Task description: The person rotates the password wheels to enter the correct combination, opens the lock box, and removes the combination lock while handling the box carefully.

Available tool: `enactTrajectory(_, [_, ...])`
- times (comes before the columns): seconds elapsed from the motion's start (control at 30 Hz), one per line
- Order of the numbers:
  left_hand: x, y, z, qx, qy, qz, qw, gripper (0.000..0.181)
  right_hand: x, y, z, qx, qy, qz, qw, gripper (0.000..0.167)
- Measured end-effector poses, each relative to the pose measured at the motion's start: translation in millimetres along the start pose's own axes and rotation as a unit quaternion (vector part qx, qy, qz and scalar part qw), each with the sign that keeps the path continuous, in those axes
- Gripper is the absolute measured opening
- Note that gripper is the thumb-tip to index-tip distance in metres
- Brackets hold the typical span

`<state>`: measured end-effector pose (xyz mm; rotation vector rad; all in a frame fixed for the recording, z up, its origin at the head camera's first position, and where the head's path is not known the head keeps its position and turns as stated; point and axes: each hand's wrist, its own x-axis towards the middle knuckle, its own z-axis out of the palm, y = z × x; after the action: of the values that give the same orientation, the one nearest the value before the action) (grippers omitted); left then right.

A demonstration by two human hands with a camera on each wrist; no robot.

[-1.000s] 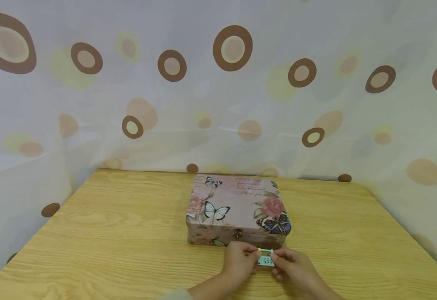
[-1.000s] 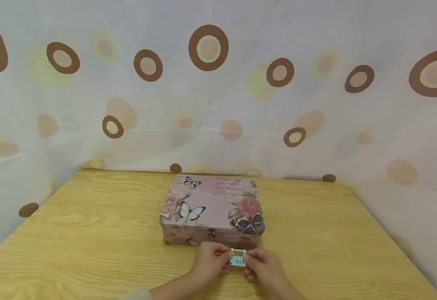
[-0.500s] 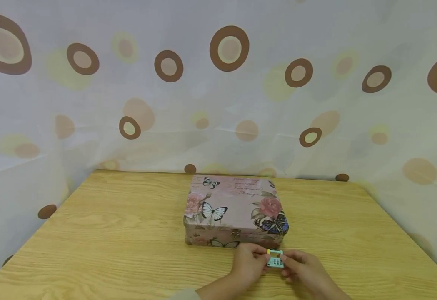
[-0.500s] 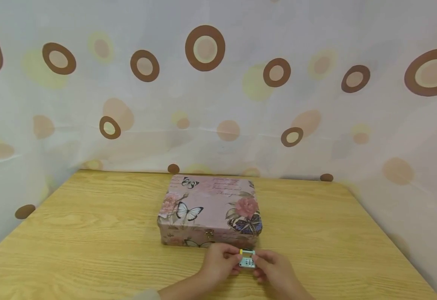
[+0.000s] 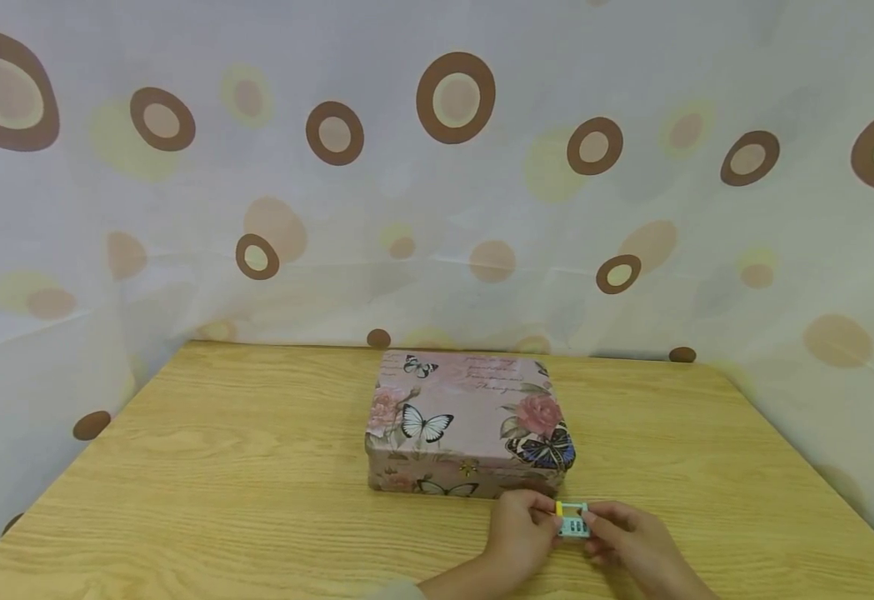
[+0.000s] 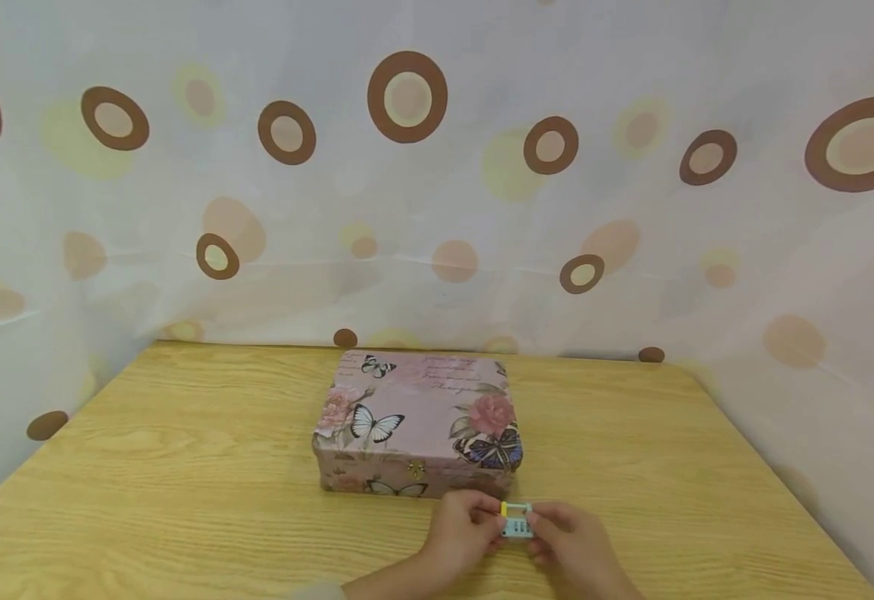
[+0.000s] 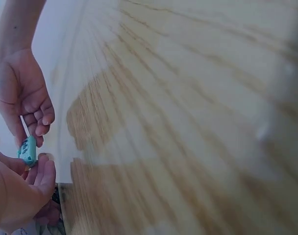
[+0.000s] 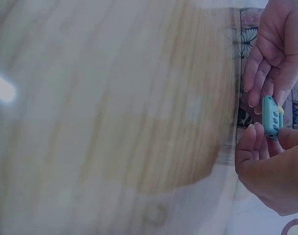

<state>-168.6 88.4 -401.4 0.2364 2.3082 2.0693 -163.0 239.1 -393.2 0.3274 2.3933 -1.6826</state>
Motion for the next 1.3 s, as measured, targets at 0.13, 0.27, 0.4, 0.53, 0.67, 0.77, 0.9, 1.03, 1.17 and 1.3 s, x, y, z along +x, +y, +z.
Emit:
enactTrajectory(0.13, [2.1,0.6,4.7,0.035,0.017,0.026,0.9989,0.004,0.9,0,-4,0.003,0.013,0.005,0.9999,0.035])
enactTrajectory(0.27, [4.3,0.2,10.2,0.058,0.039,0.031,0.9971,0.005,1.4,2,-8,0.004,0.023,0.011,0.9997,0.034])
enactTrajectory(0.4, [6.1,0.3,18.7,0.073,0.059,0.023,0.9953,0.006,1.5,3,-12,0.002,0.032,0.014,0.9994,0.035])
enactTrajectory(0.53, [7.3,1.6,29.1,0.099,0.086,0.027,0.9910,0.009,1.5,4,-16,-0.004,0.038,0.010,0.9992,0.035])
enactTrajectory(0.67, [8.3,3.3,39.3,0.126,0.119,0.027,0.9846,0.012,2.1,5,-21,0.001,0.045,0.014,0.9989,0.035])
enactTrajectory(0.77, [9.2,4.1,46.1,0.144,0.131,0.019,0.9806,0.014,2.8,7,-25,0.005,0.051,0.018,0.9985,0.035])
enactTrajectory(0.9, [10.0,5.4,52.8,0.149,0.133,0.003,0.9798,0.015,4.9,8,-29,0.004,0.056,0.017,0.9983,0.037])
enactTrajectory(1.03, [11.2,7.6,58.0,0.160,0.134,-0.012,0.9780,0.013,7.2,8,-33,0.003,0.060,0.021,0.9980,0.039])
enactTrajectory(1.17, [11.5,10.5,63.9,0.176,0.135,-0.025,0.9749,0.008,11.0,8,-37,0.007,0.064,0.024,0.9976,0.038])
enactTrajectory(1.3, [10.8,11.7,68.7,0.166,0.123,-0.013,0.9783,0.014,15.9,8,-41,0.007,0.067,0.020,0.9975,0.037])
